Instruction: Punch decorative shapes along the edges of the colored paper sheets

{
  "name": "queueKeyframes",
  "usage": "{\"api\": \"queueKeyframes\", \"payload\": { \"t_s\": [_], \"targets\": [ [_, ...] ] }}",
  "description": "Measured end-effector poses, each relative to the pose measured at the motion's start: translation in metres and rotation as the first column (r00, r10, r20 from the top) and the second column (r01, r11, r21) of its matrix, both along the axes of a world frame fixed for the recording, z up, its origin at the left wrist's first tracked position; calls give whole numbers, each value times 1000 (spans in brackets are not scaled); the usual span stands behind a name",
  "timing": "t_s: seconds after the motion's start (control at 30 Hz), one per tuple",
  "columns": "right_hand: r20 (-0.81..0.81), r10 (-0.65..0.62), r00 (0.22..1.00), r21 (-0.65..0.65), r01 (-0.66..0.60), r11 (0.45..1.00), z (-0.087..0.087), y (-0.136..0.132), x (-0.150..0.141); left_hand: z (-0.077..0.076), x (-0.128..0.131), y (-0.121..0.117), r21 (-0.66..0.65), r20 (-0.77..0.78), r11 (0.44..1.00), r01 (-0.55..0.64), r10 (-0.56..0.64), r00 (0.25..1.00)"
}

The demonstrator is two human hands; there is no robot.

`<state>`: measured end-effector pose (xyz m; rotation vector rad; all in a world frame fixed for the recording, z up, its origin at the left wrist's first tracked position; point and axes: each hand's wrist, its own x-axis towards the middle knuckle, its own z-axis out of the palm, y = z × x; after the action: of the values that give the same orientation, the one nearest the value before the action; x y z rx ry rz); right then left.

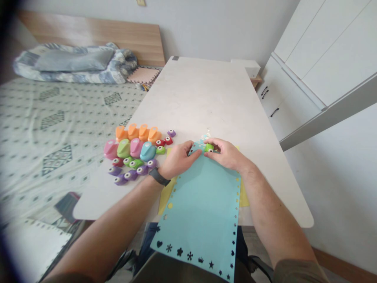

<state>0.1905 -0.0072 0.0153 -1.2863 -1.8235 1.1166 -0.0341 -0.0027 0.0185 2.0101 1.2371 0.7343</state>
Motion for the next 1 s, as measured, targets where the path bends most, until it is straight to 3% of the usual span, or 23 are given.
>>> {"api": "queueKeyframes", "payload": {
  "t_s": [0.4,0.67,1.0],
  "targets": [
    [-13,12,1000,-27,-12,1000,6,-4,0,0,0,0,-5,-2,1000,-3,3,1000],
    [-162,-6,987,-147,-18,989,1,-2,2,2,1,-1,-1,9,1000,-24,24,1000],
    [-108,-2,994,-88,-7,996,7,-4,2,3,2,-3,3,8,999,-43,43,999]
  ]
}}
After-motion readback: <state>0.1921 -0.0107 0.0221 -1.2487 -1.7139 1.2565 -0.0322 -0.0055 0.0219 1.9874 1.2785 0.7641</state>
